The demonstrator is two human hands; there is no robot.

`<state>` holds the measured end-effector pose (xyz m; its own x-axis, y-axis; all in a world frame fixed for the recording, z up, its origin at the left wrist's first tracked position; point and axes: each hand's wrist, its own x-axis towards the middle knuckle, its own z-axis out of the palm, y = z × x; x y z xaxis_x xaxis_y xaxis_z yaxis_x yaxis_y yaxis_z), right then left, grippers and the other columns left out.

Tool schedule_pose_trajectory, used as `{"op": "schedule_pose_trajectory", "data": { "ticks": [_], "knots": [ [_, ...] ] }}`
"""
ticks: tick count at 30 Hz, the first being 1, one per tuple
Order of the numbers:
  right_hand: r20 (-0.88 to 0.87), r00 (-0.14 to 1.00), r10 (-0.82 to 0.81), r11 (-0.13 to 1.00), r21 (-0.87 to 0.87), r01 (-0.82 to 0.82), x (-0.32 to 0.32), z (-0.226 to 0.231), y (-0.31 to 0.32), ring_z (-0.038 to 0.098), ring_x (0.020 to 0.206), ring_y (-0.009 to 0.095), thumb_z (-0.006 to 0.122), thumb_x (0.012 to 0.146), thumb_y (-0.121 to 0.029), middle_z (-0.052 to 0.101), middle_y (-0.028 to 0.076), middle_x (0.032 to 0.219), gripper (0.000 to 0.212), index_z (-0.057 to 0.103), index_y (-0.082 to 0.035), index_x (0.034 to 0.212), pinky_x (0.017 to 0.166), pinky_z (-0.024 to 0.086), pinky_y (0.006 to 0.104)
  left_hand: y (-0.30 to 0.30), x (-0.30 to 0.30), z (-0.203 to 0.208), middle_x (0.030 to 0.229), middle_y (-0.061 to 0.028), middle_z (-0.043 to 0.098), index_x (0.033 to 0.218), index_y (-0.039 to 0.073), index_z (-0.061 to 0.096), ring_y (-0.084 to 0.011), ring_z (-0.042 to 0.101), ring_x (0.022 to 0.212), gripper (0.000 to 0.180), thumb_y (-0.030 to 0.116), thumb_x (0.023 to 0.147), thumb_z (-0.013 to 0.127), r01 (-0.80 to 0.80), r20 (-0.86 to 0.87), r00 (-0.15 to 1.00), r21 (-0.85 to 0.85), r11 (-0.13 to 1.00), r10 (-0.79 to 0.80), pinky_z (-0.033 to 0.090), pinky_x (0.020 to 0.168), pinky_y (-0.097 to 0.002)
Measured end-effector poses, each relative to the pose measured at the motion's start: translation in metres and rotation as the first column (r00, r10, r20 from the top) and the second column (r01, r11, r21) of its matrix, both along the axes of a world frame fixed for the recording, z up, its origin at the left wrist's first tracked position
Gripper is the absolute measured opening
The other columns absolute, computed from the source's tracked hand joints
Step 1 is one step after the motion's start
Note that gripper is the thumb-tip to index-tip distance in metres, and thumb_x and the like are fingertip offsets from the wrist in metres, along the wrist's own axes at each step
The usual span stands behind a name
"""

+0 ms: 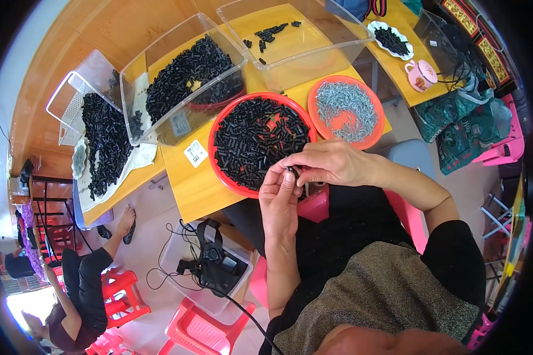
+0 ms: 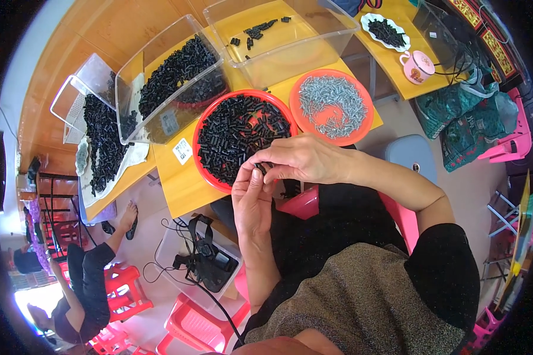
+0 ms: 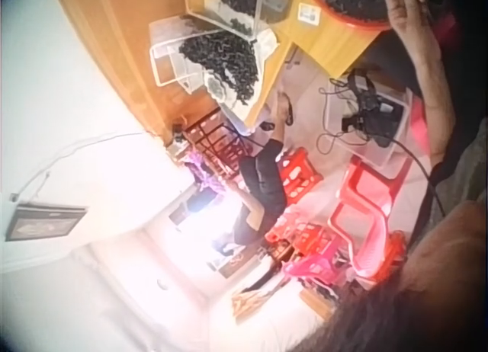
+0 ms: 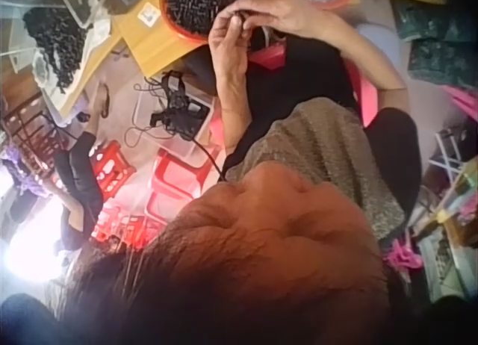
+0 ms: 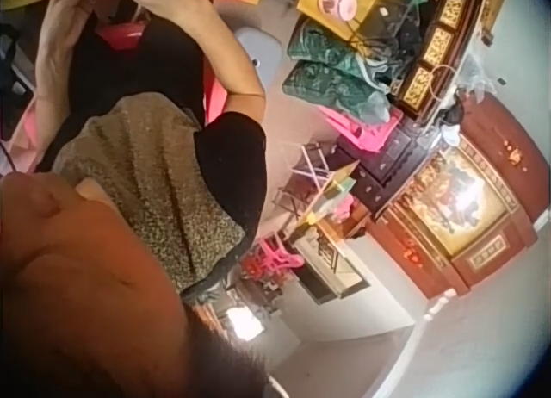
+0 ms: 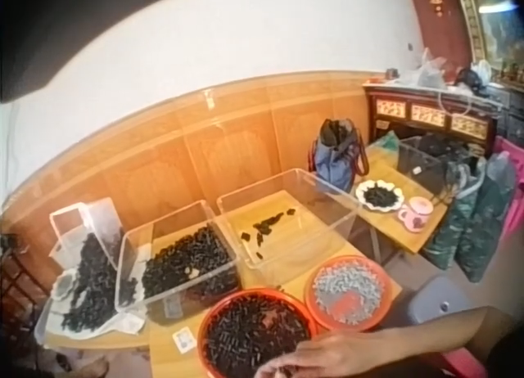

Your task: The person assembles small black components with silver metal rings by hand.

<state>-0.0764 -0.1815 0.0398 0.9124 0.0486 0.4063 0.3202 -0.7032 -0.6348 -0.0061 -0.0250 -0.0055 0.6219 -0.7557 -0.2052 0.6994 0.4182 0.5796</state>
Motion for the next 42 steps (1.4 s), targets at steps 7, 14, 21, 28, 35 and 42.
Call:
{"op": "schedule_pose_trajectory", "data": {
  "ticks": [7,14,21,28,35,42],
  "knots": [
    [-0.023,1.000,-0.006,0.980,-0.199,0.002,-0.006,0.006,-0.007,0.058,0.064,0.027,0.063,0.082,-0.029,0.054,0.008,0.077,0.032,0.056,-0.009,0.107,0.055,0.047,0.0369,-0.003,-0.003,-0.006,0.100,-0.0054,0.062,0.112,0.002,0.054,-0.0098,0.060,0.082,0.020,0.004,0.091,0.053,0.066,-0.002,0.998,-0.022,0.998,-0.066,0.051,0.075,-0.0220],
    [-0.261,0.960,0.102,0.834,-0.503,-0.226,0.006,0.041,-0.020,0.059,0.062,0.030,0.061,0.082,-0.035,0.055,0.011,0.076,0.034,0.054,-0.003,0.091,0.053,0.047,0.0393,-0.009,-0.008,0.003,0.085,-0.0011,0.060,0.120,0.001,0.048,-0.0047,0.050,0.066,0.032,0.003,0.089,0.057,0.127,0.014,0.991,0.115,0.985,-0.130,0.037,0.057,-0.0172],
    [-0.518,0.844,0.135,0.823,-0.416,-0.387,0.012,0.045,-0.023,0.059,0.054,0.036,0.057,0.081,-0.034,0.060,0.015,0.060,0.035,0.053,0.001,0.082,0.050,0.047,0.0422,-0.008,-0.008,0.007,0.091,-0.0031,0.062,0.124,0.001,0.046,-0.0050,0.054,0.072,0.037,0.001,0.088,0.056,0.222,0.014,0.974,0.097,0.970,-0.224,0.038,0.059,-0.0168],
    [-0.288,0.947,0.142,0.836,-0.478,-0.271,0.001,0.025,-0.026,0.058,0.049,0.033,0.060,0.077,-0.034,0.057,0.013,0.055,0.037,0.051,0.001,0.078,0.043,0.046,0.0404,-0.009,-0.009,0.011,0.094,-0.0039,0.061,0.123,0.001,0.046,-0.0081,0.058,0.080,0.034,0.002,0.090,0.055,0.220,0.093,0.970,0.079,0.972,-0.227,0.048,0.073,-0.0209],
    [-0.143,0.982,0.126,0.854,-0.488,-0.180,-0.002,0.011,-0.034,0.056,0.046,0.031,0.063,0.074,-0.033,0.052,0.012,0.052,0.035,0.047,-0.002,0.067,0.039,0.044,0.0388,-0.012,-0.011,0.007,0.100,-0.0040,0.059,0.120,0.002,0.048,-0.0067,0.055,0.079,0.028,0.010,0.094,0.051,0.010,0.327,0.941,0.213,0.977,-0.081,0.045,0.071,-0.0197],
    [-0.047,0.992,0.118,0.902,-0.413,-0.127,0.000,0.006,-0.039,0.052,0.046,0.028,0.066,0.071,-0.024,0.047,0.009,0.053,0.030,0.044,-0.005,0.064,0.039,0.041,0.0367,-0.008,0.000,-0.004,0.093,-0.0026,0.061,0.112,0.003,0.056,-0.0035,0.050,0.072,0.022,0.018,0.096,0.050,-0.169,0.311,0.946,0.240,0.956,0.089,0.039,0.064,-0.0168]
  ]
}}
